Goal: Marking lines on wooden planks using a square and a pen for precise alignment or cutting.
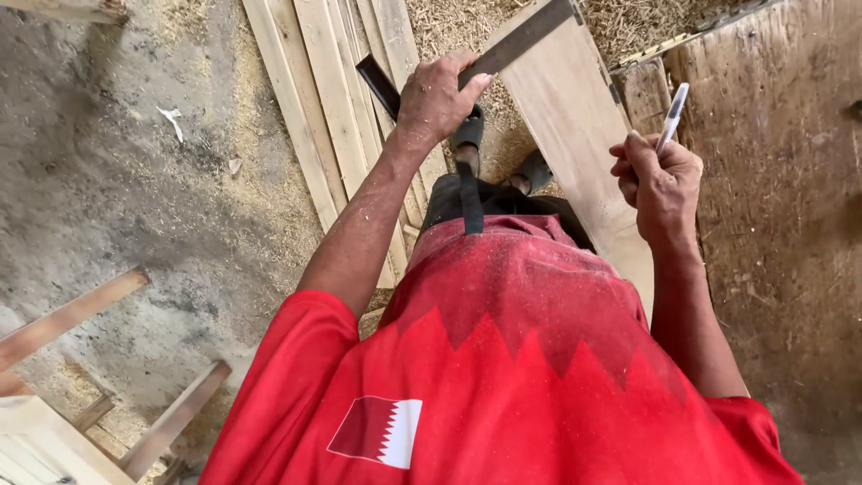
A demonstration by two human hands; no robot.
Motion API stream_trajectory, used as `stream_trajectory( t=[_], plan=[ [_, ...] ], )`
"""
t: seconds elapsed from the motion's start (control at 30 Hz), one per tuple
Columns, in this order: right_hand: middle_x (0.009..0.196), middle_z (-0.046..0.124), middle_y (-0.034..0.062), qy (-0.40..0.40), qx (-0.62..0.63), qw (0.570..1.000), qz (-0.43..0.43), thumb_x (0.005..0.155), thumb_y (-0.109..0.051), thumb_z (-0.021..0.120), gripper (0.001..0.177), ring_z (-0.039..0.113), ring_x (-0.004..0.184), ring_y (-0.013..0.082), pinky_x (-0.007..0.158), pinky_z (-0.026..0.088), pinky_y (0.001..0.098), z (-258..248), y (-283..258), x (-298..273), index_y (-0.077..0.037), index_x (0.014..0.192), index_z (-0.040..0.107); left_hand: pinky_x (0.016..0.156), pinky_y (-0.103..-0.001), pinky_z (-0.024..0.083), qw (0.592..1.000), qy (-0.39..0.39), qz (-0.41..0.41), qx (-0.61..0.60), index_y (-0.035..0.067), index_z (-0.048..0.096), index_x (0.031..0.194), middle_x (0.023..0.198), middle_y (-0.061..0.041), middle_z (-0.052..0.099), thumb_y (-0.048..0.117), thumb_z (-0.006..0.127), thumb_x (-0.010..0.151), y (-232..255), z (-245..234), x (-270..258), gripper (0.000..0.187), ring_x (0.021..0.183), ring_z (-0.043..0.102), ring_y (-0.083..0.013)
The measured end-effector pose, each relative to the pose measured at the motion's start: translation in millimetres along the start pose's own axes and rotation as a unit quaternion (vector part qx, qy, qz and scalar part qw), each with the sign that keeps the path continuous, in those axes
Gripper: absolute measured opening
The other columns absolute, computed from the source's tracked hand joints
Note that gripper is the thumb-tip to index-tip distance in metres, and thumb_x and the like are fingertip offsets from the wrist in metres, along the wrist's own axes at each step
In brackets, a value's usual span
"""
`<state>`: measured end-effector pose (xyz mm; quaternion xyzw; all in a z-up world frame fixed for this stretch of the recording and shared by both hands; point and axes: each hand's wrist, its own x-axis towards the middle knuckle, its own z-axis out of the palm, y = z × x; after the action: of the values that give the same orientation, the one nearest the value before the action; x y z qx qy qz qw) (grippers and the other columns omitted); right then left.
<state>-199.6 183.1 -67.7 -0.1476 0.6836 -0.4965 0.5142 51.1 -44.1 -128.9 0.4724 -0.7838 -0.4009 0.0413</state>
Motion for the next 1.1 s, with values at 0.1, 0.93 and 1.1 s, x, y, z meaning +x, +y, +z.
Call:
stream_trajectory(
  t=[0.1,0.93,1.1],
  plan=[
    [0.076,0.065,0.0048,0.011,0.001,1.000,0.011,0.110,-0.023,0.066,0.028,0.048,0.053,0.0043,0.044,0.032,0.0196,-2,1,1,0.001,0.096,0.071,0.074,-0.038,0.062,0.999,0.033,0.030,0.018,0.010,0.072,0.122,0.087,-0.006,0.079,0.034,0.070,0.096,5,-3,2,0.035,0.074,0.077,-0.0171],
    [0.101,0.076,0.0139,-0.098,-0.010,0.965,-0.242,0.113,-0.012,0.063,0.018,0.079,0.086,0.0165,0.076,0.071,0.0278,51,-1,80,0.002,0.119,0.071,0.081,-0.040,0.062,0.999,0.038,-0.017,0.035,0.012,0.067,0.135,0.090,-0.009,0.080,0.029,0.067,0.097,7,3,-2,0.042,0.078,0.077,-0.0182],
    [0.103,0.076,0.0120,-0.071,-0.066,0.940,-0.327,0.109,-0.002,0.068,0.010,0.073,0.089,0.0128,0.080,0.063,0.0262,76,10,99,0.001,0.118,0.072,0.068,-0.035,0.064,0.999,0.038,-0.012,0.033,0.012,0.067,0.134,0.096,-0.007,0.079,0.029,0.067,0.096,0,10,2,0.041,0.068,0.075,-0.0148]
  ],
)
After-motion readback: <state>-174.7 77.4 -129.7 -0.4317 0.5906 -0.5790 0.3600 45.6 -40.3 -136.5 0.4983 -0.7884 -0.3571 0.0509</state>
